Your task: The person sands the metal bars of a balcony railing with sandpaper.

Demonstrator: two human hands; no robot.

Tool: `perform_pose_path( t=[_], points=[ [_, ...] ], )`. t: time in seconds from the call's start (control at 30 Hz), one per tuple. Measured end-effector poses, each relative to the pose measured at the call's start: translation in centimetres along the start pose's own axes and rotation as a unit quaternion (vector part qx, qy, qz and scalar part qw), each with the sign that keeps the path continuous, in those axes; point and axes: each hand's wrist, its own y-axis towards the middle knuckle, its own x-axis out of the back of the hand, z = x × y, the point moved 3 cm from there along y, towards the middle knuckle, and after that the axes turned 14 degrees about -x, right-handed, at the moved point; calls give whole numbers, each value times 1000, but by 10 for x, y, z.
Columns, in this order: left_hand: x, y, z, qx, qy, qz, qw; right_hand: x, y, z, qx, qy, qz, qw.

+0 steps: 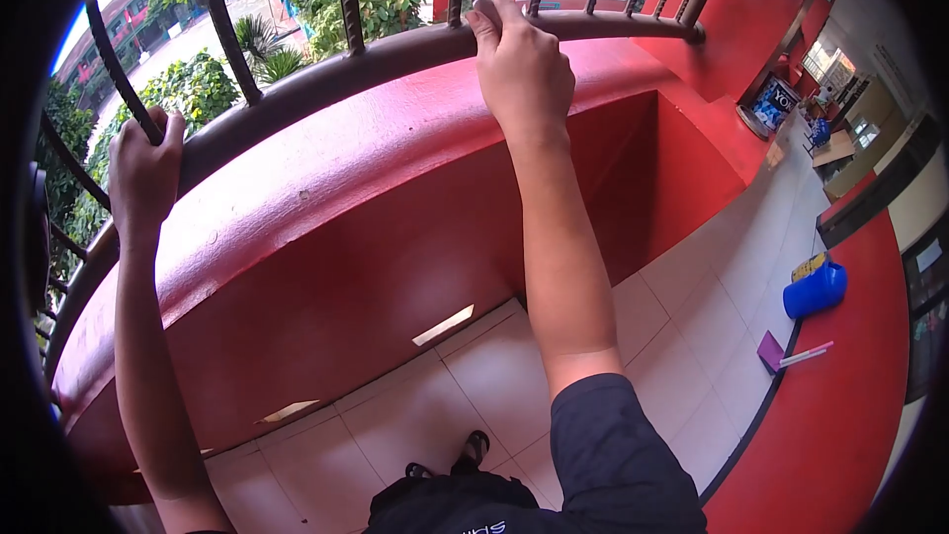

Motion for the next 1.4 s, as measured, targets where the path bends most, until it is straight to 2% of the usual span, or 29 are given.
perform_pose_path(
  t=[0.07,0.13,0.17,0.23,0.33,0.37,0.4,0.47,0.53,0.57,0.6,0.67,0.73,0.77,0.8,0.87,0.93,1.0,1.07,1.13,1.23,1.27,1.33,1.4],
  points=[
    [-2,1,4,30,-6,29,999,1,4,-3,-57,-25,45,997],
    [-4,0,6,29,9,6,1000,-6,14,-14,-58,-7,24,998],
    [-7,2,10,33,9,34,999,-5,19,-16,-72,18,25,997],
    [-7,1,10,41,9,33,999,-10,31,-20,-122,62,40,990],
    [-11,0,14,52,17,41,998,-16,22,-3,-113,96,43,988],
    [-13,-1,14,22,11,-10,1000,-19,13,4,-107,71,47,991],
    [-12,-3,14,-9,6,-62,998,-14,1,17,-44,25,-32,998],
    [-9,-2,11,-9,13,-63,998,-16,10,9,-26,1,-53,998],
    [-6,2,10,59,17,54,997,-16,10,5,-15,-29,-69,997],
    [-6,2,10,60,16,53,997,-13,10,10,-3,-57,-87,995],
    [-5,2,10,55,8,52,997,-19,-2,19,11,-28,-65,997],
    [-6,1,10,50,0,54,997,-19,-5,14,7,-88,-93,992],
    [-6,2,10,56,16,47,997,-12,8,-1,-77,-111,-120,984],
    [-7,1,10,55,15,48,997,-17,11,-8,-40,-84,-140,986],
    [-8,1,11,51,17,42,998,-16,3,8,-9,-84,-115,990],
    [-6,2,12,48,21,36,998,-14,-14,31,-33,-144,-83,986],
    [-5,3,9,54,5,68,996,-14,4,12,-64,-143,-95,983],
    [-6,2,9,51,5,61,997,-10,14,7,-83,-116,-116,983],
    [-9,3,12,47,6,49,998,-18,-4,20,-33,-139,-64,988],
    [-15,-1,16,-2,8,-46,999,-12,5,11,-19,-121,-44,992],
    [-16,0,17,1,9,-31,999,-6,33,-13,-69,-146,-40,986],
    [-17,1,17,1,6,-32,999,-10,21,-2,-13,-134,-46,990],
    [-19,0,20,-3,-15,-42,999,-13,6,12,7,-151,-24,988],
    [-21,0,22,-3,-5,-37,999,-8,24,-1,-5,-170,-40,985]
  ],
)
